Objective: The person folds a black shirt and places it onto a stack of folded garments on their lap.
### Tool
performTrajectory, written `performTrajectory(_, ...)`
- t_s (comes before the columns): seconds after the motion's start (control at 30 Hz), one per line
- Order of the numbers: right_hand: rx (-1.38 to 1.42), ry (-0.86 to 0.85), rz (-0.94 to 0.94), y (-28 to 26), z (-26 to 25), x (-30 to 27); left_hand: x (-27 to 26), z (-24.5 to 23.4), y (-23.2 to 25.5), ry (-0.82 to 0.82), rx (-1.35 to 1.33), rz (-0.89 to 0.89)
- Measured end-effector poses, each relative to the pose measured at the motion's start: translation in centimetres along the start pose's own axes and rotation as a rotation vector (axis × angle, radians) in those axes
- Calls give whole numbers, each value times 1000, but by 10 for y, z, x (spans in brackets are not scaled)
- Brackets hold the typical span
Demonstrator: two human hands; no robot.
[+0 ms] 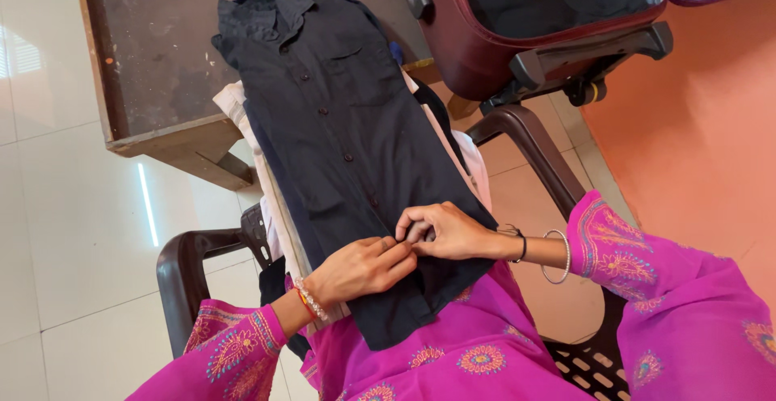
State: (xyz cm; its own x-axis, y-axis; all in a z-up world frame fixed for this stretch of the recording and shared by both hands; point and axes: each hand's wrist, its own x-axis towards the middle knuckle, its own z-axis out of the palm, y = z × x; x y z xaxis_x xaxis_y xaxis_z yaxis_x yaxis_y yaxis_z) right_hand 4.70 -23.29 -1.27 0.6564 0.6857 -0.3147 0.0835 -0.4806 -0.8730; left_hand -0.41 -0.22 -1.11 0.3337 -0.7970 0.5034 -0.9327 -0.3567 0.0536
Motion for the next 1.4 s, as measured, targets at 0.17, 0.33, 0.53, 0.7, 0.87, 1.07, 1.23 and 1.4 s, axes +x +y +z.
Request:
performTrajectory(0.17,-8,-85,2,-8,-10,0,0,-1,-1,3,-108,-72)
performTrajectory(0.33,-1,-176,-13,-5,-14,5,4,-5,-10,-77,-262,-156)
performTrajectory(0.53,-9,-242,-15,12,-21,17,-11,-14,-48,7,-288,-370)
performTrajectory(0.7,34,-84,-11,9,-41,41,-28,4,-73,152,-298,-897)
performTrajectory(0.87,-224,-196,16,-8,-48,87,-37,20,-74,70,-463,-1071)
performTrajectory(1.07,-367,-275,66,-12,-31,127,-31,30,-59,36,-439,-1080)
performTrajectory(1.23,-248,112,-169,12,0,97,-36,36,-64,59,-517,-1104)
performTrajectory(1.4,-48,214,-172,26,8,74,-38,42,-61,49,-539,-1136)
